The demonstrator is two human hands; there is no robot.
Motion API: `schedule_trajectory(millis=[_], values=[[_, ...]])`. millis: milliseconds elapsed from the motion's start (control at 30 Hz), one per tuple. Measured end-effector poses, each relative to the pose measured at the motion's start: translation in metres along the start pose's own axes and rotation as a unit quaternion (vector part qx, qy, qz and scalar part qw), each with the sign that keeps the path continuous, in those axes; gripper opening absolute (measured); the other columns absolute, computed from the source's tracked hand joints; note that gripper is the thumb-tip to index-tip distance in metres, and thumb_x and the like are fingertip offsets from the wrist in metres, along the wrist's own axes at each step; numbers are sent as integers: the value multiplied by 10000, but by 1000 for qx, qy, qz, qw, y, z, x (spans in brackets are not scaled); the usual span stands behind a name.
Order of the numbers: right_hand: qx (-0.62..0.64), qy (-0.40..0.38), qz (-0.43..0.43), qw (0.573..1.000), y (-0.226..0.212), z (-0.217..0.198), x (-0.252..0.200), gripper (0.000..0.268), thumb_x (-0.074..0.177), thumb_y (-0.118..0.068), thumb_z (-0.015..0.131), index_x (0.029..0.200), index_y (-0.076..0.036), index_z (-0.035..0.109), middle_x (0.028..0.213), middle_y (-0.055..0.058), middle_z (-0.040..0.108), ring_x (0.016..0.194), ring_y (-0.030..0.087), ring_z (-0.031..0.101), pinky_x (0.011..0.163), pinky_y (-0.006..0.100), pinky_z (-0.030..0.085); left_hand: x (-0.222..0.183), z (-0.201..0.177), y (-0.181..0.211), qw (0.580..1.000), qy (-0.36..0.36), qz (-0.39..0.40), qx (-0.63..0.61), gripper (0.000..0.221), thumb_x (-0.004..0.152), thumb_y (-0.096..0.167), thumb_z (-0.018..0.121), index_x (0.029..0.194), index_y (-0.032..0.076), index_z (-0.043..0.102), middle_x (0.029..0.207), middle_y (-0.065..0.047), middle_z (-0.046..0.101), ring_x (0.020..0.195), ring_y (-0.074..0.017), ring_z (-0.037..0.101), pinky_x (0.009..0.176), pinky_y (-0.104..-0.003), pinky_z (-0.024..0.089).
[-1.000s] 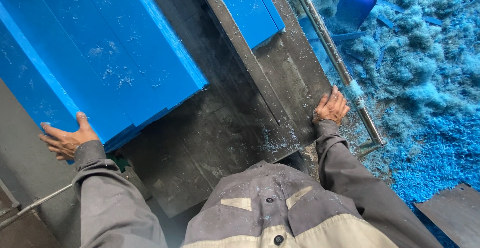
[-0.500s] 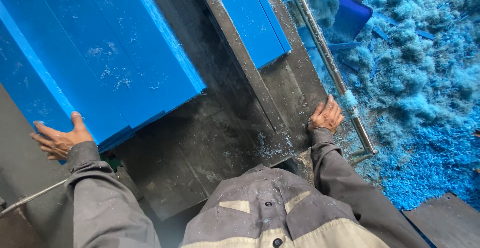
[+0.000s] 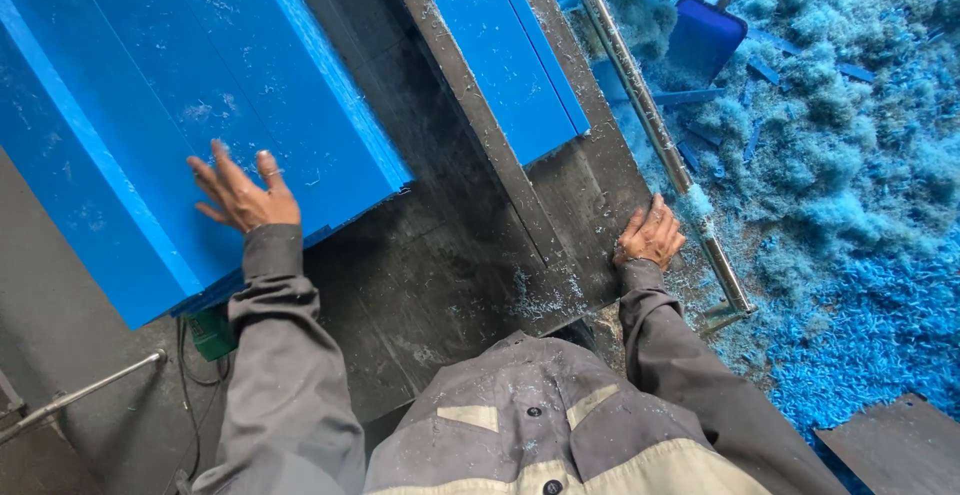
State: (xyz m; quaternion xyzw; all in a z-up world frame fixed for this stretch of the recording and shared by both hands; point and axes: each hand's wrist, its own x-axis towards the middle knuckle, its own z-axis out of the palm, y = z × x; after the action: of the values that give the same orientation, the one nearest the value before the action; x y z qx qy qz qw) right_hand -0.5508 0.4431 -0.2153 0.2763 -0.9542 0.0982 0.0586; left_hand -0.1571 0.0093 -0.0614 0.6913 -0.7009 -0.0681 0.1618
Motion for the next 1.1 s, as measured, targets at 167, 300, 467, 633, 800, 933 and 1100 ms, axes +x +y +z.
schedule_trajectory(millis=[167, 300, 467, 633, 800, 933, 1100], values=[[1, 4, -3, 1000, 6, 9, 0, 465, 1080, -377, 480, 1505, -190, 512, 1235, 78, 601, 1104, 266, 583, 908, 463, 431, -11, 25, 35, 999, 1, -19, 50, 638, 1141, 580, 445, 1638, 213, 287, 1668, -260, 154, 1555, -438, 108, 1146, -792, 29], [11, 16, -16, 1000, 1, 1, 0, 461, 1090, -346, 483, 1508, -153, 515, 1224, 109, 608, 1097, 290, 587, 896, 466, 436, -13, 19, 46, 995, -7, -31, 91, 632, 1153, 572, 406, 1651, 212, 262, 1678, -251, 116, 1565, -435, 102, 1169, -772, 31], [-4, 16, -11, 1000, 18, 27, -3, 483, 1098, -414, 417, 1534, -219, 490, 1250, 54, 588, 1119, 244, 574, 903, 446, 433, -13, 12, 57, 994, -20, -36, 102, 629, 1161, 550, 427, 1655, 201, 253, 1677, -251, 105, 1560, -438, 91, 1172, -771, 56], [16, 22, -13, 1000, 15, 21, -1, 461, 1098, -378, 465, 1521, -202, 517, 1254, 86, 603, 1117, 281, 586, 911, 467, 436, -16, 7, 59, 993, -29, -43, 107, 624, 1170, 546, 412, 1661, 202, 241, 1679, -250, 89, 1563, -437, 88, 1179, -765, 60], [148, 123, -69, 979, -29, 42, 52, 522, 1091, -471, 347, 1511, -229, 539, 1450, 113, 542, 1274, 265, 516, 1012, 447, 387, -12, 10, 61, 993, -22, -39, 105, 625, 1170, 548, 411, 1658, 194, 247, 1677, -252, 103, 1558, -438, 92, 1173, -766, 71], [231, 58, -237, 942, -130, -2, 95, 399, 1064, -281, 524, 1432, -142, 592, 1527, 167, 476, 1409, 369, 452, 1065, 504, 376, -14, 10, 59, 993, -21, -43, 110, 622, 1163, 562, 403, 1657, 219, 246, 1680, -228, 108, 1560, -426, 95, 1172, -765, 84], [106, -62, -320, 939, -180, 29, 109, 567, 1071, -404, 584, 1577, -208, 421, 1679, 129, 295, 1566, 322, 227, 1262, 542, 130, -15, 1, 65, 994, -32, -34, 101, 623, 1156, 549, 377, 1650, 197, 237, 1670, -236, 126, 1550, -431, 115, 1161, -770, 117]])
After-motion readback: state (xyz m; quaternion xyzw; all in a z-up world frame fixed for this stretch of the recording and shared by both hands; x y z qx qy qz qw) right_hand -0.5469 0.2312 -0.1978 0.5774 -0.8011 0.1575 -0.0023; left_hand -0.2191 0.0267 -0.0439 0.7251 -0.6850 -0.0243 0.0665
